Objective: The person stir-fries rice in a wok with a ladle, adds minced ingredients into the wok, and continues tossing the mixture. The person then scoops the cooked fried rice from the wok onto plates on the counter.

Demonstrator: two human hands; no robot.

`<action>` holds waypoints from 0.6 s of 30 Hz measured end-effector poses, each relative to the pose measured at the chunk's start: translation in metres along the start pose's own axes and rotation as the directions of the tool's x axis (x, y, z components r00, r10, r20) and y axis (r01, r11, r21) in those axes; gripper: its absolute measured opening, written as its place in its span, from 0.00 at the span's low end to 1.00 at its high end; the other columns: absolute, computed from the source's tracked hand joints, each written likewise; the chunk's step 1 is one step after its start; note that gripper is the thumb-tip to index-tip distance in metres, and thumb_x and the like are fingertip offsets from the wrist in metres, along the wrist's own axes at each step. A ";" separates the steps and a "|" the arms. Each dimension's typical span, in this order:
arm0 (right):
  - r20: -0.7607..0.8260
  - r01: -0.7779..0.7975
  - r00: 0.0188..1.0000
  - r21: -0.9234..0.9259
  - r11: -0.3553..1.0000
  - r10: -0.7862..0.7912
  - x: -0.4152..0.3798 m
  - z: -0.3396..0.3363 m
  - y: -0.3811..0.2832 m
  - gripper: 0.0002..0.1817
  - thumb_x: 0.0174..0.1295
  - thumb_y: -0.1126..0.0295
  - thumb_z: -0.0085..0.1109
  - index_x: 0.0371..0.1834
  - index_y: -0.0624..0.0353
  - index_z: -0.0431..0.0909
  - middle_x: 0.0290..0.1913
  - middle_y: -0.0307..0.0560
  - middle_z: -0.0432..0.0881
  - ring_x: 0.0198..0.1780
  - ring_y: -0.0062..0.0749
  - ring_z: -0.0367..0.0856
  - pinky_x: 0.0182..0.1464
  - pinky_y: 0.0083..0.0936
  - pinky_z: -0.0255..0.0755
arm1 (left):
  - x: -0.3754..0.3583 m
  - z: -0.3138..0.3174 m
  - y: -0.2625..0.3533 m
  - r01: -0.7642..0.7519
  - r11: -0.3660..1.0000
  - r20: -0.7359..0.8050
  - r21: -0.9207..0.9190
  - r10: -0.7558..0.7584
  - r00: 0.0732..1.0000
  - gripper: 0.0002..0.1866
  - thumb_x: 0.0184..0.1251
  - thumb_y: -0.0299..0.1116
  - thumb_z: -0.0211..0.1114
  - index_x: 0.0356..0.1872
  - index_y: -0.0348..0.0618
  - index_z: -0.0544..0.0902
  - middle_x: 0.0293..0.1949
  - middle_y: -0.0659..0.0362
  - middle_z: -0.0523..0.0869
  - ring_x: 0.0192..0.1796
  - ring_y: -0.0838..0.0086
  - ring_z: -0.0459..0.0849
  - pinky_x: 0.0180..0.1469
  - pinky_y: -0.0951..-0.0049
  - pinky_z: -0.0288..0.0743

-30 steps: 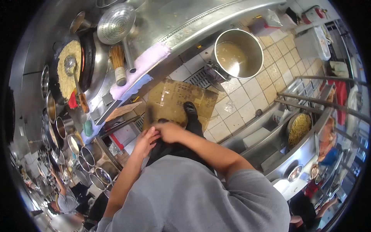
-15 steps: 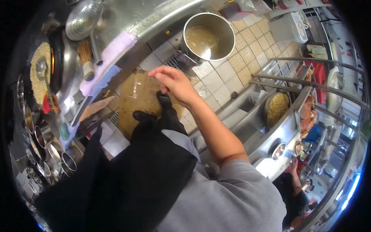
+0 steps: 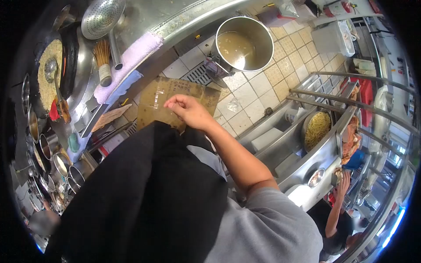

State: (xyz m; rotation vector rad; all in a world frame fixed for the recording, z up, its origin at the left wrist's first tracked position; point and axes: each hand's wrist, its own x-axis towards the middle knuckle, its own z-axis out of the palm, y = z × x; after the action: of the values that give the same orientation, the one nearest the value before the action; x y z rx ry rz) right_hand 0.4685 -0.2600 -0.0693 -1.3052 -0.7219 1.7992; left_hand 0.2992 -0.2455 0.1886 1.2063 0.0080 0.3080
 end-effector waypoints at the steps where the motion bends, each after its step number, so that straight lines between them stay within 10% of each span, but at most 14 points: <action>1: -0.034 0.024 0.999 -0.028 0.999 -0.025 0.003 -0.002 -0.002 0.11 0.69 0.64 0.51 0.44 0.59 0.78 0.23 0.28 0.67 0.27 0.13 0.65 0.30 0.14 0.62 | 0.000 -0.001 0.000 -0.013 1.000 0.013 0.026 0.012 1.000 0.28 0.70 0.46 0.45 0.65 0.37 0.67 0.59 0.43 0.73 0.64 0.46 0.68 0.66 0.55 0.62; 7: -0.130 0.141 0.974 -0.308 0.941 -0.188 0.013 -0.018 -0.025 0.13 0.68 0.60 0.54 0.43 0.57 0.80 0.30 0.30 0.77 0.30 0.15 0.72 0.30 0.15 0.68 | -0.002 -0.019 -0.021 -0.072 0.920 -0.035 0.385 0.093 0.995 0.30 0.69 0.46 0.44 0.66 0.37 0.66 0.60 0.41 0.72 0.65 0.43 0.65 0.67 0.55 0.60; 8: -0.161 0.116 0.972 -0.301 0.947 -0.170 0.024 -0.013 -0.032 0.11 0.65 0.64 0.56 0.42 0.60 0.79 0.38 0.40 0.83 0.42 0.21 0.78 0.46 0.22 0.71 | -0.006 -0.028 -0.038 0.020 0.852 -0.154 0.523 0.072 0.985 0.30 0.69 0.46 0.44 0.66 0.37 0.66 0.60 0.41 0.72 0.66 0.43 0.65 0.67 0.55 0.60; 9: -0.086 0.521 0.832 -0.218 0.825 -0.548 0.010 -0.017 -0.041 0.10 0.65 0.66 0.57 0.41 0.61 0.80 0.39 0.41 0.83 0.43 0.22 0.79 0.47 0.23 0.72 | -0.012 -0.042 -0.061 0.205 0.786 -0.326 0.583 -0.005 0.945 0.30 0.69 0.46 0.44 0.66 0.36 0.65 0.61 0.40 0.72 0.66 0.42 0.65 0.67 0.56 0.60; 11: -0.163 0.177 0.950 -0.422 0.889 -0.267 0.035 -0.030 -0.057 0.10 0.65 0.68 0.55 0.44 0.62 0.80 0.39 0.41 0.83 0.42 0.22 0.78 0.47 0.22 0.72 | -0.035 -0.070 -0.146 0.679 0.657 -0.664 0.328 -0.351 0.660 0.30 0.71 0.49 0.43 0.61 0.33 0.70 0.62 0.40 0.72 0.67 0.41 0.62 0.67 0.60 0.58; 13: -0.199 0.155 0.954 -0.322 0.934 -0.226 0.057 -0.035 -0.059 0.11 0.69 0.67 0.51 0.45 0.60 0.80 0.27 0.35 0.74 0.29 0.15 0.70 0.33 0.15 0.66 | -0.077 -0.114 -0.190 0.830 0.474 -0.546 0.293 -0.629 0.553 0.24 0.73 0.45 0.42 0.58 0.41 0.76 0.54 0.44 0.79 0.57 0.50 0.76 0.62 0.61 0.67; 15: -0.171 0.190 0.960 -0.194 0.963 -0.224 0.074 -0.006 -0.076 0.12 0.71 0.65 0.49 0.45 0.59 0.80 0.26 0.32 0.71 0.28 0.13 0.66 0.29 0.13 0.61 | -0.136 -0.129 -0.205 0.877 0.102 -0.681 0.469 -0.590 0.433 0.24 0.71 0.48 0.46 0.55 0.43 0.78 0.49 0.43 0.82 0.53 0.51 0.79 0.58 0.58 0.70; 18: 0.056 0.044 0.998 -0.067 0.997 -0.041 0.110 0.046 -0.076 0.22 0.73 0.52 0.42 0.51 0.57 0.79 0.32 0.36 0.77 0.34 0.19 0.74 0.36 0.19 0.69 | -0.197 -0.182 -0.165 0.948 0.094 -0.850 0.304 -0.422 0.314 0.20 0.69 0.46 0.52 0.48 0.43 0.82 0.46 0.47 0.84 0.52 0.53 0.80 0.54 0.58 0.72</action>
State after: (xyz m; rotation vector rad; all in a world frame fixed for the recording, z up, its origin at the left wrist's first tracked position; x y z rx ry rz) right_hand 0.4268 -0.1261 -0.0496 -1.2795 -0.8417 1.7961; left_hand 0.1176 -0.1782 -0.0596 1.7937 1.5190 -0.3780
